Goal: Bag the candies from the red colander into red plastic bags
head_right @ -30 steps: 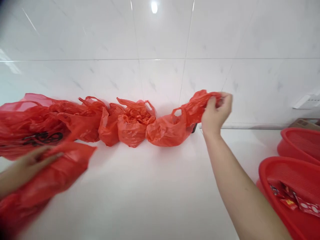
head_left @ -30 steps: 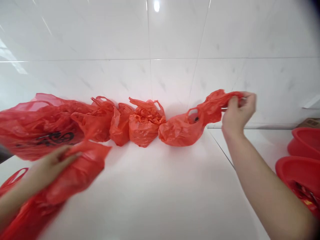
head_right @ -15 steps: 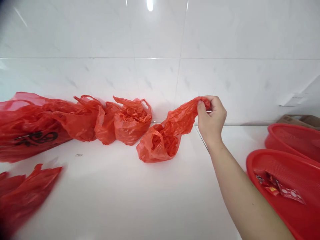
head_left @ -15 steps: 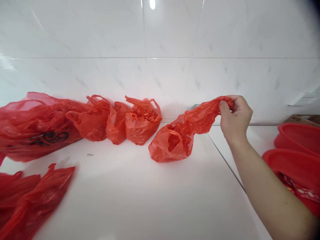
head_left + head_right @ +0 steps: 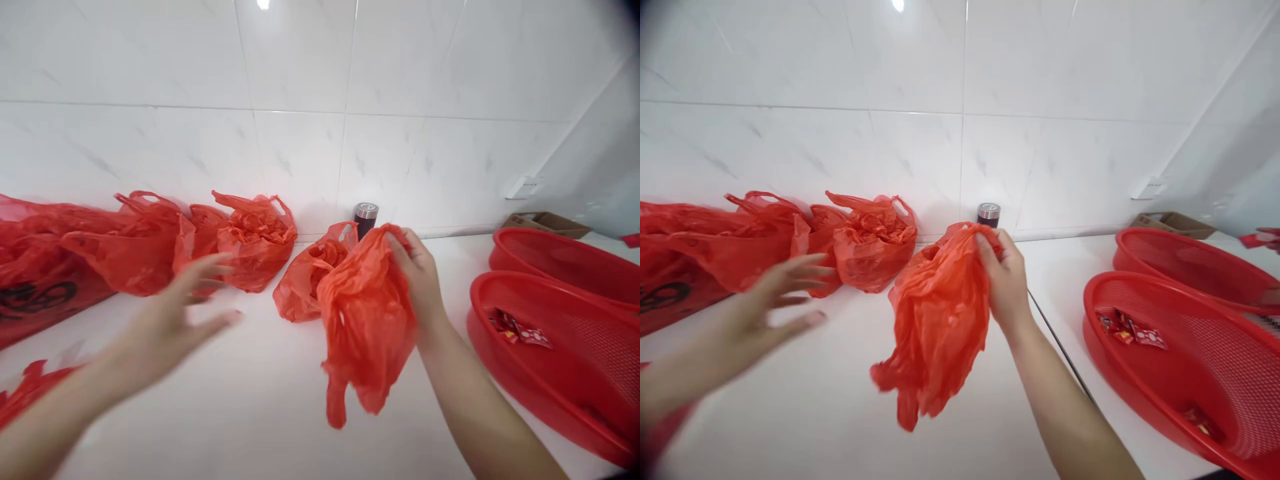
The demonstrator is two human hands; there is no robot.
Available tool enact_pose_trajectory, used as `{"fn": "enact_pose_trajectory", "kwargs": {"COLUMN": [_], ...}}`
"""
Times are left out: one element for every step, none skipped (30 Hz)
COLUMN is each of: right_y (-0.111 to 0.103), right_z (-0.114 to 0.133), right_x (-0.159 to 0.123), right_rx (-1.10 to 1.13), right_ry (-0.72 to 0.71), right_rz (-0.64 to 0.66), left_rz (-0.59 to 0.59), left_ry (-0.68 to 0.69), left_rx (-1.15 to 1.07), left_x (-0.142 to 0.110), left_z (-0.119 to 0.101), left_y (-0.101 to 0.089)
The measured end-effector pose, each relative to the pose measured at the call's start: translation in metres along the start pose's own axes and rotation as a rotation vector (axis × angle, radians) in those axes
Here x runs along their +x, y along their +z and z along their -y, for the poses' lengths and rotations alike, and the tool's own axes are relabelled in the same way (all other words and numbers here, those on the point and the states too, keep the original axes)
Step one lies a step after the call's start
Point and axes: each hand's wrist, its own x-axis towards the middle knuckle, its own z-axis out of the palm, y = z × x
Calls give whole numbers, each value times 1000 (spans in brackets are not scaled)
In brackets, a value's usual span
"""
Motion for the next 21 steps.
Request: {"fn": "enact_pose_trajectory", "kwargs": {"right_y": [1,0,-3,-8,-16,-24,-33,-42,-51,-58,-64,-68,-71,-73,-74,-74,-74,-73,-72,-72,-73], "right_z": [-2,-4,-7,-10,-14,-18,-23,-29,-34,-39,-44,-49,-54,-58,-63,-67,-71,-74,-78,-81,-84], "right_x": [-10,-21,-31,-41,-50,-58,-65,-71,-75,-78,-80,-80,-80,-79,-78,-77,-76,-77,-77,-78,-79], "right_rx": [-11,-30,-44,-46,-35,-15,7,24,31,31,31,34,42,60,88,123,162,202,240,269,283], "right_ry": [16,35,59,95,140,192,245,291,330,360,378,383,376,364,351,341,344,361,389,422,451], "right_rz": [11,22,32,37,34,24,4,-22,-49,-76,-108,-146,-186,-227,-268,-306,-336,-358,-369,-363,-345], "left_rz": [154,315,423,463,481,482,457,407,359,309,259,217,188,190,233,325,436,539,608,639,631], "left_ry": [108,173,215,268,284,240,191,159,132,119,121,131,152,173,188,189,175,146,106,57,-3], "left_rx": [-42,-97,-130,-134,-98,-47,-25,-8,0,2,-5,-25,-59,-106,-170,-247,-320,-372,-404,-419,-425], "left_x": [-1,-1,0,4,11,21,32,44,54,61,63,60,53,43,30,16,4,-7,-14,-19,-21], "left_z": [-12,-21,-27,-27,-22,-14,-5,4,11,15,14,9,2,-8,-17,-26,-32,-36,-37,-36,-33], "left_y": [28,55,81,105,126,143,158,169,177,183,186,186,185,183,181,178,177,176,176,176,177]}}
